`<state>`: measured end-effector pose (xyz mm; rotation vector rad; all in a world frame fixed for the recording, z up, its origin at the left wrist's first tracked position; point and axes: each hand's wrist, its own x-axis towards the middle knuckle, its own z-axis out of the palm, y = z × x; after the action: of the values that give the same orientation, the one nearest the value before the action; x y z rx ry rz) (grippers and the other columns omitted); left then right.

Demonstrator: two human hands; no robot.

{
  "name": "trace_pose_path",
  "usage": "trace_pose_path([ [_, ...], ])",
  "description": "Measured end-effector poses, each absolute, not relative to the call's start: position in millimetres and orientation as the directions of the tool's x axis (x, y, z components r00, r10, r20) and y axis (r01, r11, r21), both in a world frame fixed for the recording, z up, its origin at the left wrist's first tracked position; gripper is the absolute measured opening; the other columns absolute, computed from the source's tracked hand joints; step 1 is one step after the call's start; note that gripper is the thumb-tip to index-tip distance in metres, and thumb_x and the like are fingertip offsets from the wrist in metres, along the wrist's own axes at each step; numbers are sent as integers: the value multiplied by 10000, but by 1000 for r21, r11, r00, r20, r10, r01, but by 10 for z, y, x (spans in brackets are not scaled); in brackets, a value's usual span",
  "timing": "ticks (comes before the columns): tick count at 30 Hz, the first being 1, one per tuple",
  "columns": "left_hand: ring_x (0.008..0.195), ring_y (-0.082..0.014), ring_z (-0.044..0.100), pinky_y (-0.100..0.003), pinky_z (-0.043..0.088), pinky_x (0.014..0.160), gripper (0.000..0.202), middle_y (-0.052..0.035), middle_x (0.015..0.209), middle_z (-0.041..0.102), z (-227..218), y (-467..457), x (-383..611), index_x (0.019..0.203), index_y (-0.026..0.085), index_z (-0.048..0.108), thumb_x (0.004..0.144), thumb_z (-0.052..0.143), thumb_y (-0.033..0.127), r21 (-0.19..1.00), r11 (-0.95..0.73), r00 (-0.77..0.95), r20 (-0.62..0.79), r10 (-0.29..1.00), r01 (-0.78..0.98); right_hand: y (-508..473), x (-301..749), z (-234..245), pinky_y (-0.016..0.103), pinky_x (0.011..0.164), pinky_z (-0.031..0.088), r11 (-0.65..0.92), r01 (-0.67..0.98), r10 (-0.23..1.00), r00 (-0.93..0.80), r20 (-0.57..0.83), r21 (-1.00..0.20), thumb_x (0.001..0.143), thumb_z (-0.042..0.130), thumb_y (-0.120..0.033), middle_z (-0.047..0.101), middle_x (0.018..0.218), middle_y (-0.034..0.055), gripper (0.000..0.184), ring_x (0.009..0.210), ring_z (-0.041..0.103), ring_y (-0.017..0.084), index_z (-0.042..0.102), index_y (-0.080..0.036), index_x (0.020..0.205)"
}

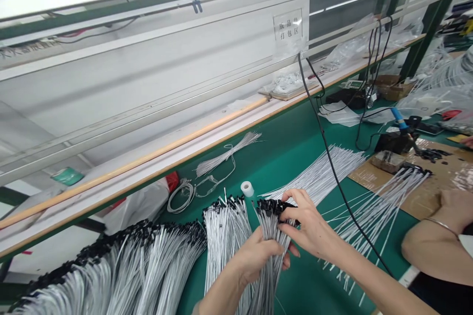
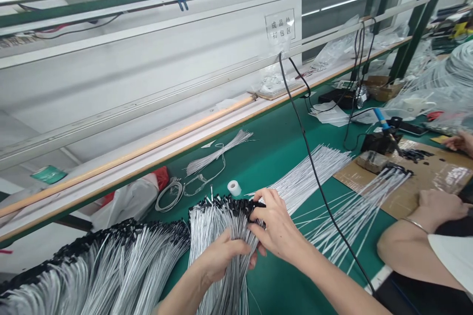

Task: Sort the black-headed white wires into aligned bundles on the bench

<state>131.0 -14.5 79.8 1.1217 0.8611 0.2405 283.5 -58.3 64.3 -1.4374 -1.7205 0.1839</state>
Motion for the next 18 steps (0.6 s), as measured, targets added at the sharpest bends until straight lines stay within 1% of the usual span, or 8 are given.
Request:
trace_pose_path([
  [4,573,-159,540,-343,394,680,171,-3,565,593,833,-141,1337,744,128,570,583,548,73,865,445,666,-475,575,232,-566,2832,616,386,677,480,372,676,832,61,551,-636,721,540,-76,444,964,69,154,946,459,245,536,-202,633],
  [7,535,-147,534,-340,401,652,149,-20,587,610,847,-132,1341,726,122,572,590,536,75,871,437,684,-459,567,222,-551,2825,581,335,628,485,418,603,811,89,579,-679,768,492,-101,430,967,74,129,894,495,217,522,-208,702],
  [10,512,-143,529,-333,405,604,142,-47,631,633,849,-128,1337,726,113,568,593,534,80,870,444,685,-459,566,216,-528,2812,549,311,593,479,443,557,782,143,606,-703,805,452,-127,429,944,76,104,828,517,196,504,-211,773],
  [13,517,-145,535,-323,409,579,126,-61,636,641,847,-130,1338,714,115,544,592,549,84,851,473,658,-494,569,229,-494,2782,522,303,587,478,425,570,759,198,620,-703,815,440,-141,446,919,75,90,813,530,194,497,-209,807],
  [15,509,-141,532,-316,411,568,173,-51,619,640,841,-130,1343,759,123,529,597,582,93,846,479,648,-504,571,236,-472,2761,501,297,585,482,399,581,760,224,610,-709,819,432,-146,457,924,78,89,816,539,194,498,-207,820],
  [17,489,-130,518,-296,401,538,246,-28,596,630,831,-128,1347,813,135,519,597,635,116,850,473,651,-497,575,231,-469,2758,489,306,623,491,372,592,767,237,596,-715,827,420,-151,469,958,88,100,850,544,199,497,-207,857],
  [18,479,-122,508,-283,392,522,273,-15,586,620,827,-124,1348,830,138,521,594,659,127,857,464,662,-484,572,225,-481,2767,492,322,667,496,361,600,775,233,588,-714,831,414,-156,473,998,98,121,896,540,208,496,-207,903],
])
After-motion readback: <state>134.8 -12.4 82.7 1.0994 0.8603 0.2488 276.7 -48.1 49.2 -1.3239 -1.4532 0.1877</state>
